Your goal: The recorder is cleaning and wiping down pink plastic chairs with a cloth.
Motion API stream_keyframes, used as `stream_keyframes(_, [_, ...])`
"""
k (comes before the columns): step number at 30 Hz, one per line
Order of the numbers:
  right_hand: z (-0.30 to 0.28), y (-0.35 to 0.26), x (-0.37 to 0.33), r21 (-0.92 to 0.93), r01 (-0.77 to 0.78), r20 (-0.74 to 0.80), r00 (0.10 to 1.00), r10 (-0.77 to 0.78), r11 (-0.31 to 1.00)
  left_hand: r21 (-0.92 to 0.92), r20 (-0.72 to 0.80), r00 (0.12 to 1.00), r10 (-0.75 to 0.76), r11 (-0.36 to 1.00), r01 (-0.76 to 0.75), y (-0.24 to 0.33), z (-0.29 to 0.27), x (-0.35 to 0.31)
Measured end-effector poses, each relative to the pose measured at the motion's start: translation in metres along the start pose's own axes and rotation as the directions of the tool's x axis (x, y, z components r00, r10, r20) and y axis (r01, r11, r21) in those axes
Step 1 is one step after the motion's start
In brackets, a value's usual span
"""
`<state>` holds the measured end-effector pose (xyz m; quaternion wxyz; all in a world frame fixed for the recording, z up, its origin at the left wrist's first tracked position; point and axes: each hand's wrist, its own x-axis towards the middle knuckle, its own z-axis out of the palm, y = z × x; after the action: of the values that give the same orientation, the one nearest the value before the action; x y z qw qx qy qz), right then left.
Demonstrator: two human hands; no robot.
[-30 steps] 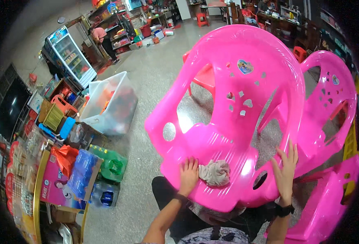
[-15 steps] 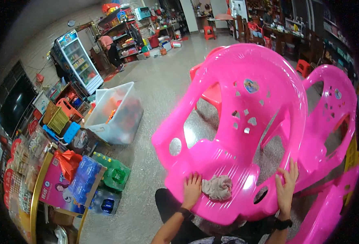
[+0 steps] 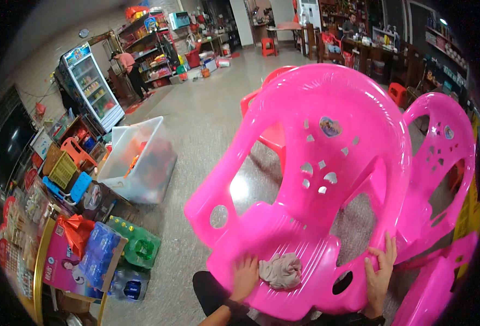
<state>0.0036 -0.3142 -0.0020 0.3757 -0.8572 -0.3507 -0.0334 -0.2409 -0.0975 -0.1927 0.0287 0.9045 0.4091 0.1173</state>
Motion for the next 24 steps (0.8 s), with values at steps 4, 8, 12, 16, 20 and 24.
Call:
stream_keyframes(4, [-0.004, -0.014, 0.004, 0.018, -0.008, -0.002, 1.000, 0.008, 1.000, 0.003, -0.023, 1.000, -0.020, 1.000, 0.020, 0.000, 0.005, 0.002])
stream_keyframes(8, [-0.002, -0.015, 0.005, 0.016, -0.081, 0.012, 0.997, 0.081, 0.997, 0.018, -0.079, 0.997, 0.007, 1.000, -0.006, 0.001, 0.007, 0.000])
stream_keyframes(12, [-0.003, -0.015, 0.006, 0.038, -0.056, 0.002, 0.998, 0.056, 0.998, -0.022, -0.025, 0.999, -0.026, 0.999, 0.025, 0.002, 0.004, -0.001])
stream_keyframes(16, [-0.003, -0.016, 0.006, 0.032, -0.065, 0.004, 0.998, 0.065, 0.997, -0.001, -0.059, 0.998, -0.022, 1.000, 0.022, 0.007, -0.003, 0.001])
stream_keyframes(20, [-0.001, -0.007, 0.006, 0.016, -0.038, 0.018, 0.999, 0.037, 0.999, -0.042, 0.013, 0.998, -0.054, 0.998, 0.055, 0.004, -0.004, -0.002])
stream_keyframes(24, [0.001, 0.001, 0.010, 0.023, -0.011, -0.016, 1.000, 0.011, 1.000, -0.029, -0.021, 0.999, -0.041, 0.999, 0.041, 0.009, -0.008, 0.005])
